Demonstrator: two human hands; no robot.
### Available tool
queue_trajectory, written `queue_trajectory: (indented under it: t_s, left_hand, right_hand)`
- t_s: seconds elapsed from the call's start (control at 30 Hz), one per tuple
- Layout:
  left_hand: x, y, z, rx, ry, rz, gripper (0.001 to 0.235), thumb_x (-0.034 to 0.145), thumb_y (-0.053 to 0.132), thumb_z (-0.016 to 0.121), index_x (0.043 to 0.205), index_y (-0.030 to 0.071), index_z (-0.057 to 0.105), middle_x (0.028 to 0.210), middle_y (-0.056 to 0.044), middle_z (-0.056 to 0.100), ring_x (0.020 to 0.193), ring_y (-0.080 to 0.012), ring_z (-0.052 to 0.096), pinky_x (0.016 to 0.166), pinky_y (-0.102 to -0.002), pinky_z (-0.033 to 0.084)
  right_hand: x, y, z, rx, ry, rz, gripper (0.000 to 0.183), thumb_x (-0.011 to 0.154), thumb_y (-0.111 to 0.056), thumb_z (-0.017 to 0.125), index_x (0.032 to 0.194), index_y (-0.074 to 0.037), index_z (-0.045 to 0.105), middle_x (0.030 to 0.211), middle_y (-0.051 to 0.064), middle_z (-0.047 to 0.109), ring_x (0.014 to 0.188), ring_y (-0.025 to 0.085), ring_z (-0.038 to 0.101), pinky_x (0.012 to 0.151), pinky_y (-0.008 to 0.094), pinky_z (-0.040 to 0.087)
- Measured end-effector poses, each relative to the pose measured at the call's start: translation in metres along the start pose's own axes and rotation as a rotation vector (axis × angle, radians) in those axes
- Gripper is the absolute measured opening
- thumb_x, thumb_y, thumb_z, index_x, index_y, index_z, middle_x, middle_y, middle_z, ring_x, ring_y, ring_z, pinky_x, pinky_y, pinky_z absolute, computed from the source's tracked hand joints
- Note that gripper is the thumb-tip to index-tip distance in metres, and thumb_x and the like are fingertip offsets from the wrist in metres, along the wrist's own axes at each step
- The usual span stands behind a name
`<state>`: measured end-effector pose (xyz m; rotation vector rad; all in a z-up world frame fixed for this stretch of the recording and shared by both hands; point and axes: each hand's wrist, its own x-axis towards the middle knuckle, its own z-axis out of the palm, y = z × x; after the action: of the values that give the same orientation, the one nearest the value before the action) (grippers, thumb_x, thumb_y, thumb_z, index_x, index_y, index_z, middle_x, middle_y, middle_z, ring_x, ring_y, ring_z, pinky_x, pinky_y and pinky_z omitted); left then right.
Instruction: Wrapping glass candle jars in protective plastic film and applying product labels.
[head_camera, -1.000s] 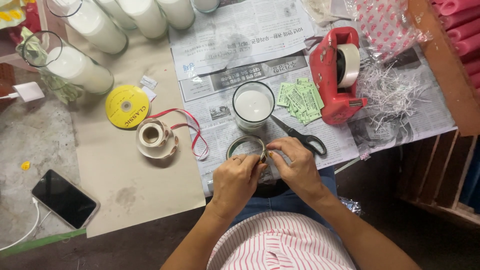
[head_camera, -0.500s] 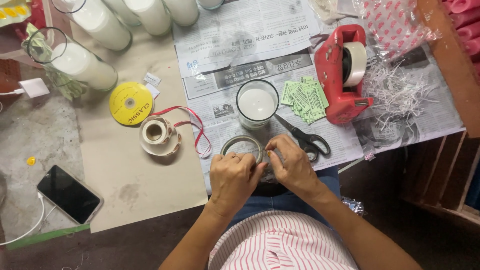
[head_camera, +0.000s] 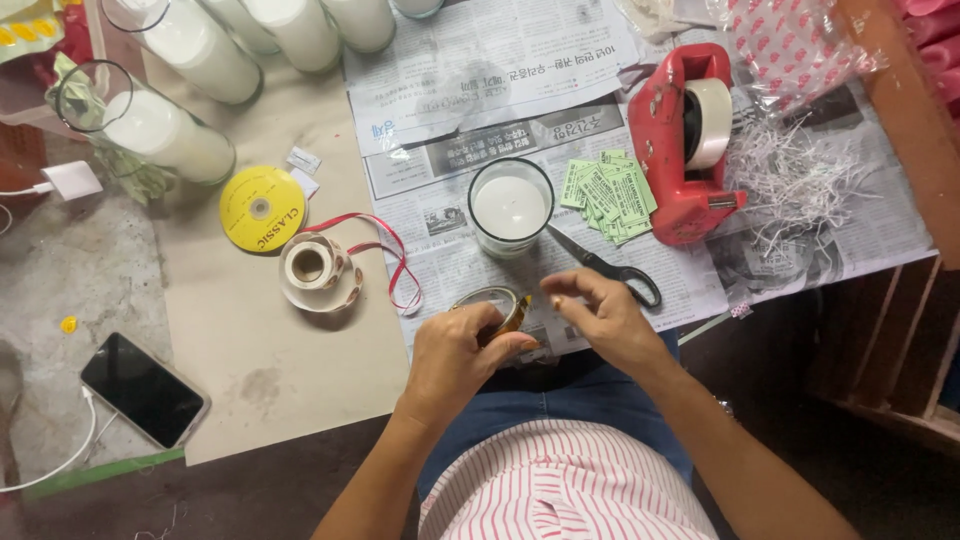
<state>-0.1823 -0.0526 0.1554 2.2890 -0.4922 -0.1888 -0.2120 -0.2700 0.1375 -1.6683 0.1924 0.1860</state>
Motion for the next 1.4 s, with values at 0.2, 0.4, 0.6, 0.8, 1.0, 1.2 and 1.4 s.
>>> queue_trajectory:
  t_s: [0.2, 0.4, 0.6, 0.8, 1.0, 1.2, 1.4]
  left_hand:
    - [0.0, 0.003, 0.004, -0.036, -0.018, -0.027, 0.039, 0.077, 0.049, 0.082, 0.081, 0.012, 0.07, 0.059, -0.009, 0.067, 0.061, -0.0326, 0.069, 0.057, -0.038, 0.052]
    - [0.0, 0.004, 0.003, -0.079, -0.025, -0.017, 0.04, 0.078, 0.052, 0.082, 0.079, 0.014, 0.07, 0.055, -0.006, 0.065, 0.056, -0.027, 0.067, 0.054, -0.033, 0.052]
    - [-0.004, 0.023, -0.017, -0.103, -0.009, 0.071, 0.033, 0.086, 0.049, 0.075, 0.082, 0.017, 0.07, 0.058, -0.009, 0.065, 0.062, -0.0321, 0.07, 0.056, -0.039, 0.053]
    - [0.001, 0.034, -0.048, 0.279, 0.126, 0.442, 0.018, 0.092, 0.018, 0.063, 0.077, 0.011, 0.056, 0.06, -0.007, 0.064, 0.048, -0.0302, 0.058, 0.056, -0.044, 0.044]
    - [0.014, -0.004, -0.058, 0.502, 0.397, 0.476, 0.027, 0.092, 0.037, 0.063, 0.071, 0.021, 0.059, 0.056, 0.001, 0.059, 0.058, -0.0197, 0.063, 0.074, -0.036, 0.048]
    - [0.023, -0.043, -0.058, 0.59, 0.572, 0.365, 0.026, 0.09, 0.042, 0.074, 0.075, 0.023, 0.066, 0.059, 0.003, 0.062, 0.064, -0.0176, 0.064, 0.082, -0.037, 0.047]
    - [0.033, -0.048, -0.056, 0.567, 0.608, 0.344, 0.025, 0.091, 0.044, 0.074, 0.078, 0.024, 0.067, 0.062, 0.004, 0.062, 0.068, -0.0169, 0.064, 0.083, -0.037, 0.048]
  right_hand:
    - [0.005, 0.02, 0.01, 0.218, -0.012, 0.025, 0.029, 0.088, -0.01, 0.073, 0.116, -0.003, 0.075, 0.115, 0.011, 0.073, 0.108, 0.015, 0.067, 0.084, 0.03, 0.059]
    - [0.011, 0.031, 0.012, 0.221, 0.007, -0.044, 0.013, 0.088, -0.008, 0.077, 0.097, 0.0, 0.075, 0.107, 0.011, 0.072, 0.099, 0.013, 0.066, 0.079, 0.028, 0.06]
    - [0.025, 0.028, -0.003, 0.047, 0.034, -0.232, 0.006, 0.09, -0.007, 0.075, 0.093, -0.002, 0.076, 0.112, 0.012, 0.07, 0.1, 0.017, 0.069, 0.081, 0.03, 0.06]
    - [0.025, -0.019, 0.004, -0.131, 0.236, -0.445, 0.003, 0.095, -0.006, 0.068, 0.098, -0.005, 0.068, 0.118, 0.009, 0.058, 0.113, 0.02, 0.064, 0.091, 0.028, 0.058]
    - [0.032, -0.015, -0.003, -0.138, 0.354, -0.576, 0.002, 0.093, -0.004, 0.072, 0.095, -0.003, 0.071, 0.113, 0.01, 0.057, 0.115, 0.024, 0.064, 0.094, 0.038, 0.056]
    - [0.029, -0.004, -0.014, -0.098, 0.431, -0.553, 0.004, 0.094, -0.002, 0.072, 0.098, 0.0, 0.071, 0.112, 0.012, 0.059, 0.102, 0.018, 0.065, 0.088, 0.031, 0.056]
    - [0.034, 0.006, -0.013, -0.082, 0.433, -0.537, 0.005, 0.094, -0.003, 0.074, 0.099, -0.002, 0.072, 0.113, 0.011, 0.06, 0.101, 0.015, 0.064, 0.086, 0.029, 0.055]
